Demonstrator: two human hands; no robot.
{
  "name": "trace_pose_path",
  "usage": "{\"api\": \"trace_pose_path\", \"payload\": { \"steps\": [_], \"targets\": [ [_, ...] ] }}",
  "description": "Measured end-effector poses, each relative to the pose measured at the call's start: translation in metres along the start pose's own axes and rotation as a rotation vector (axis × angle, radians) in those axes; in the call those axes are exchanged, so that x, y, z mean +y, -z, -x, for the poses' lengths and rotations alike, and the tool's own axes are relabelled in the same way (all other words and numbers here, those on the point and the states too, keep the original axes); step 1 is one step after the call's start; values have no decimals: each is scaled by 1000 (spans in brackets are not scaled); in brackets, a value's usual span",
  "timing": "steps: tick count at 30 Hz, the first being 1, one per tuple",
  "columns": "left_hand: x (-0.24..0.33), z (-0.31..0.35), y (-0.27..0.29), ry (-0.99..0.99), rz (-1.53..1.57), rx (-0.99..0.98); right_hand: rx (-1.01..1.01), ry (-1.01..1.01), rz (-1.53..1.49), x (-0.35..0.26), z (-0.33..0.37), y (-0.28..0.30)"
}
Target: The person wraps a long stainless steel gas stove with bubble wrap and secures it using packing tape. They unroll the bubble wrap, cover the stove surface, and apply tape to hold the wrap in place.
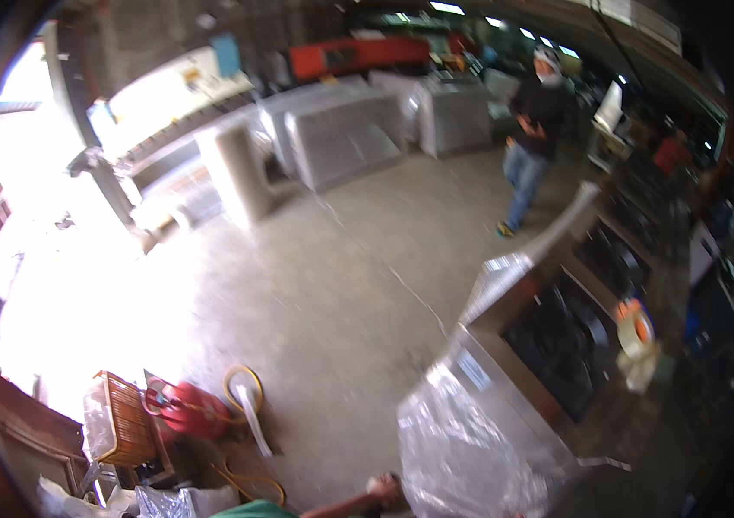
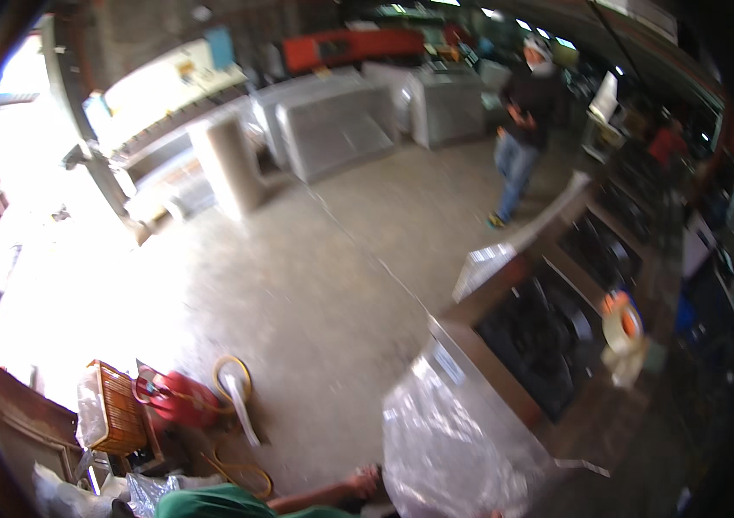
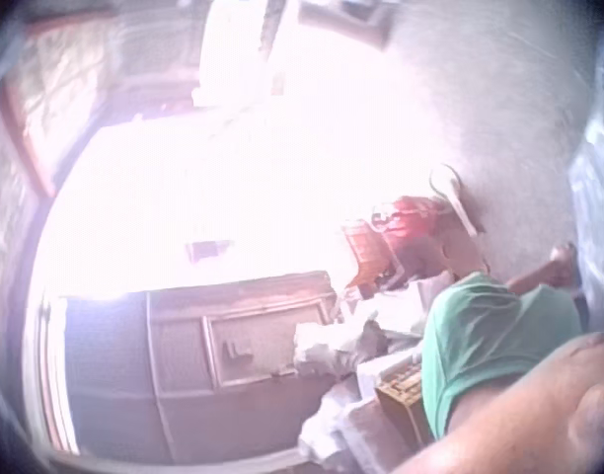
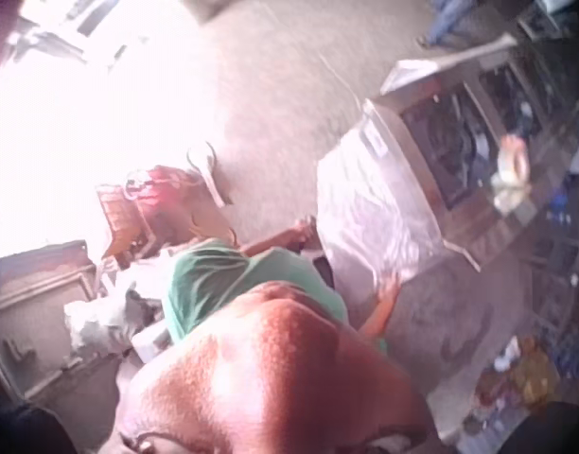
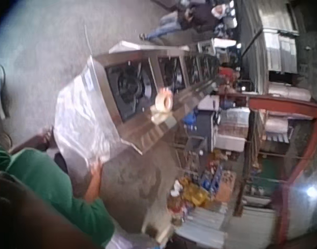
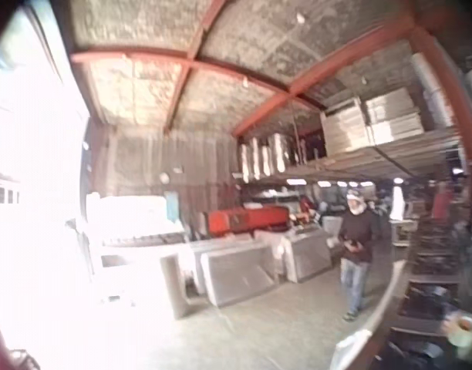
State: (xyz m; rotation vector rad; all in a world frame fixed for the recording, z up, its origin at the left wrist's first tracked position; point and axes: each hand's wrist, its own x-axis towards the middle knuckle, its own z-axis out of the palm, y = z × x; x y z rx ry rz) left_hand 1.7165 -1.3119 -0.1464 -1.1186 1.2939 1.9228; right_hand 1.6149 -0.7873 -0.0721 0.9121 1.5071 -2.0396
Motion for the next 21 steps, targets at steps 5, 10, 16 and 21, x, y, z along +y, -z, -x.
{"api": "trace_pose_path", "payload": {
  "steps": [5,10,16,21],
  "targets": [
    [43,14,12,-23,189,118,255,-42,282,-46,57,-104],
    [54,16,1,-34,316,169,326,-219,120,-55,53,-69],
    [44,0,-29,-23,476,179,280,-201,31,-51,11,-7],
    [7,-20,-68,2,628,148,189,-60,-36,-76,39,11]
  ]
}}
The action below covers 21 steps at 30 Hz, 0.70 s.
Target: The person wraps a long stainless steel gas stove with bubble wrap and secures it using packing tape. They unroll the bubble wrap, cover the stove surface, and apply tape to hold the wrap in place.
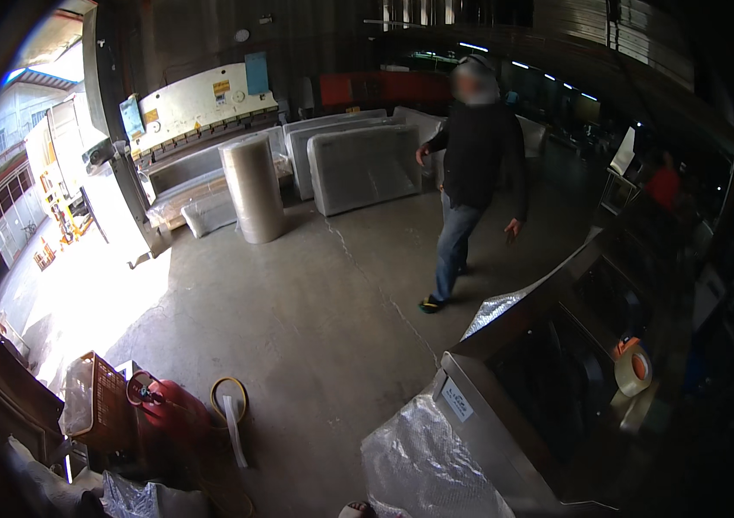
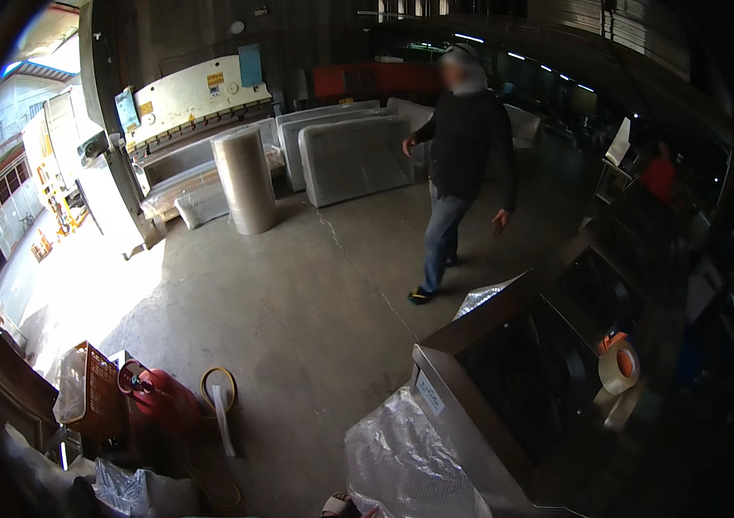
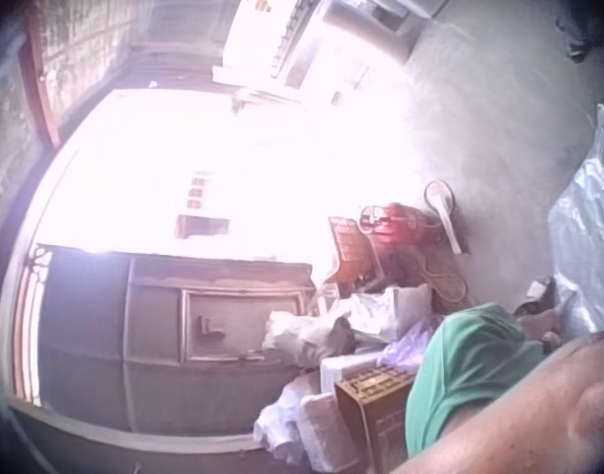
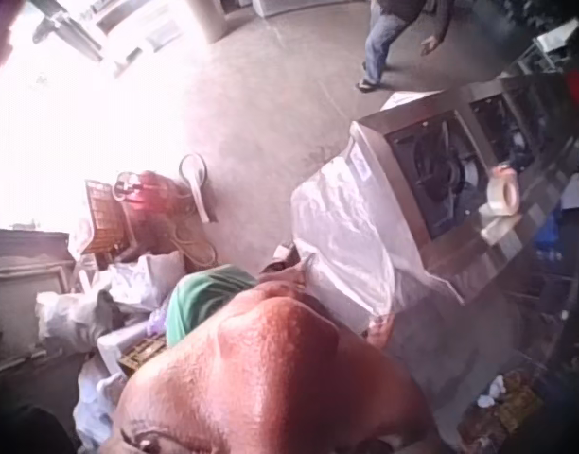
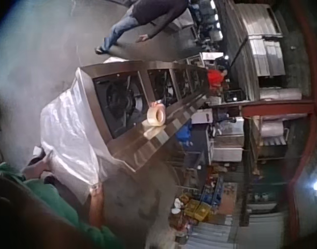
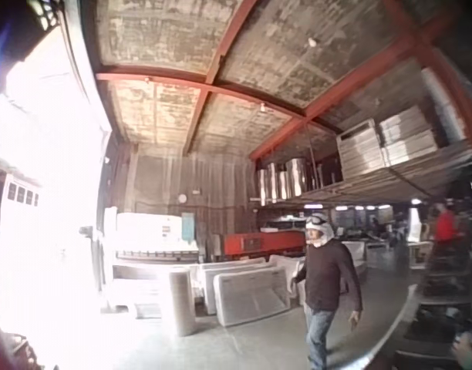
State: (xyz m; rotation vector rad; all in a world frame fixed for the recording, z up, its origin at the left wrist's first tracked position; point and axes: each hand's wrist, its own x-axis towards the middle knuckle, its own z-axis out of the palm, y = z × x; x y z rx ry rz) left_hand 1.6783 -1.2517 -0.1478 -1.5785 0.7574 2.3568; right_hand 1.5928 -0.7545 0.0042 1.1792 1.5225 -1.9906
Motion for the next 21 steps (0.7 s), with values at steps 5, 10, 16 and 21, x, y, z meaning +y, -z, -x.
{"api": "trace_pose_path", "payload": {
  "steps": [5,10,16,21],
  "targets": [
    [-71,6,-3,62,192,-64,122,-32,-3,-36,62,-34],
    [-77,67,-17,-83,285,-142,126,-93,-139,-60,131,-78],
    [-18,244,-50,-186,119,52,-341,-307,-196,64,76,6],
    [-36,302,-51,-212,-162,-179,-559,406,850,125,97,-11]
  ]
}}
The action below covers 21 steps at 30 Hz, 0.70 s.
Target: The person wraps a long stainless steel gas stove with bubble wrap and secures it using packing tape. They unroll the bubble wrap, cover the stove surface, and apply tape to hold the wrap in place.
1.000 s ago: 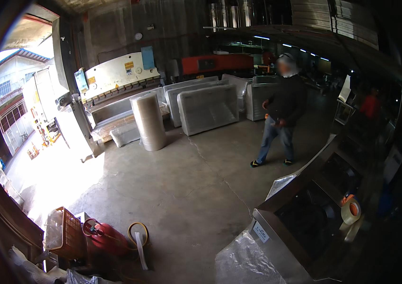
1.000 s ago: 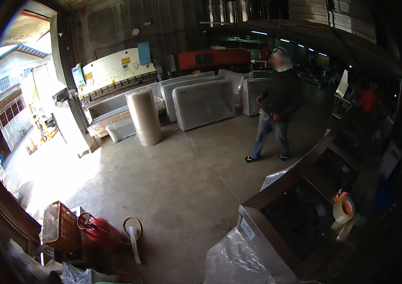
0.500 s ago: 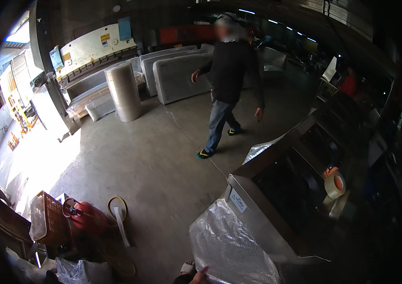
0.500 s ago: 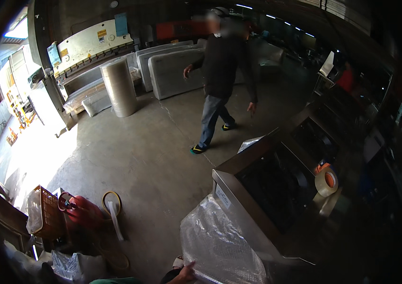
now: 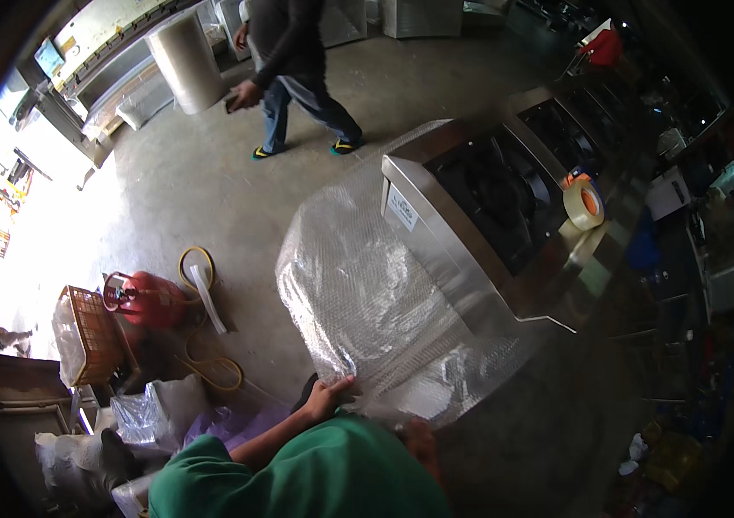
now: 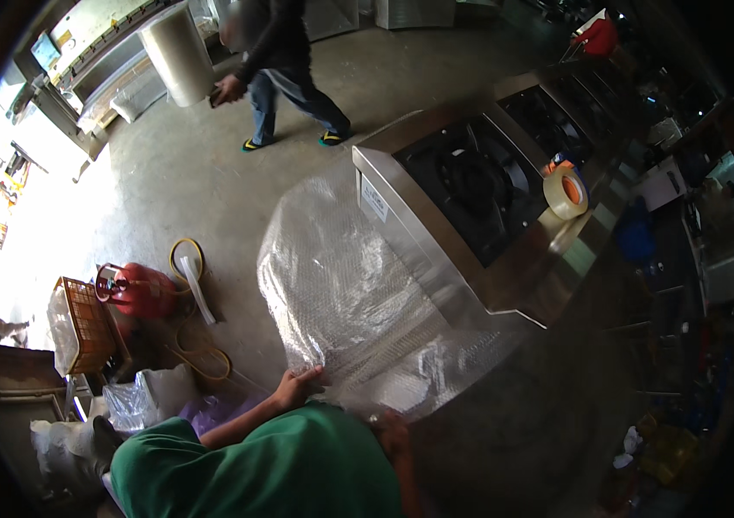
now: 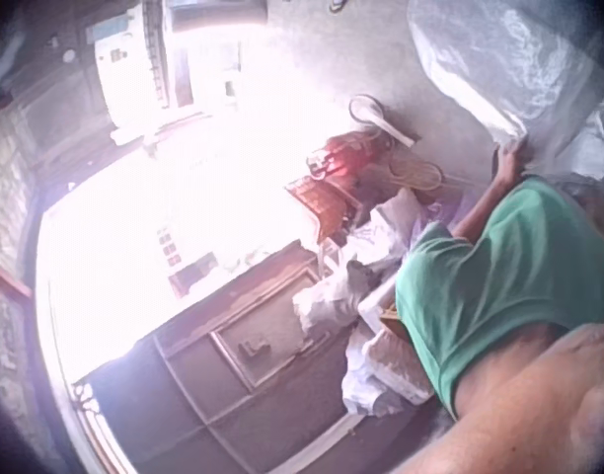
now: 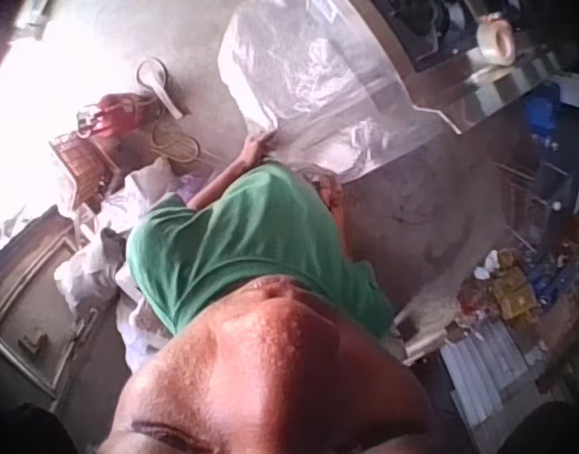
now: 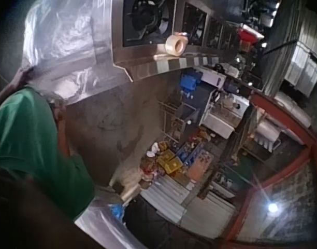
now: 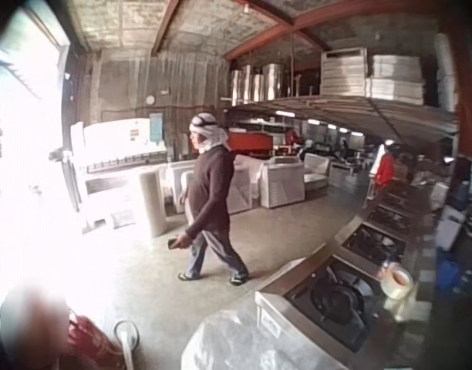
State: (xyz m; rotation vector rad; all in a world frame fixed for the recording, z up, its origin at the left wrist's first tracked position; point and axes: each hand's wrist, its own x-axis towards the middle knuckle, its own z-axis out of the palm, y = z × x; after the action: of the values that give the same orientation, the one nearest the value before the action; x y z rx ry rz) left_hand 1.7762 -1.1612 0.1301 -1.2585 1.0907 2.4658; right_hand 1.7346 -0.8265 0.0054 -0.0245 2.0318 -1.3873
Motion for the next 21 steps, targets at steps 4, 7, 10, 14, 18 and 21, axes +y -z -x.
{"api": "trace_pose_path", "payload": {
  "steps": [4,7,10,14,18,21],
  "targets": [
    [-24,6,31,-162,-236,-290,247,-135,-7,-17,4,15],
    [-19,-51,104,-107,101,-505,446,204,11,-13,30,76],
    [0,-101,135,4,697,-206,444,-210,-191,-73,54,126],
    [66,-191,143,-270,756,-45,423,-380,-259,-102,69,144],
    [106,-287,209,-318,748,-96,629,-310,-68,-141,66,140],
    [134,-303,240,-277,423,138,522,-423,-24,-145,82,137]
  ]
}}
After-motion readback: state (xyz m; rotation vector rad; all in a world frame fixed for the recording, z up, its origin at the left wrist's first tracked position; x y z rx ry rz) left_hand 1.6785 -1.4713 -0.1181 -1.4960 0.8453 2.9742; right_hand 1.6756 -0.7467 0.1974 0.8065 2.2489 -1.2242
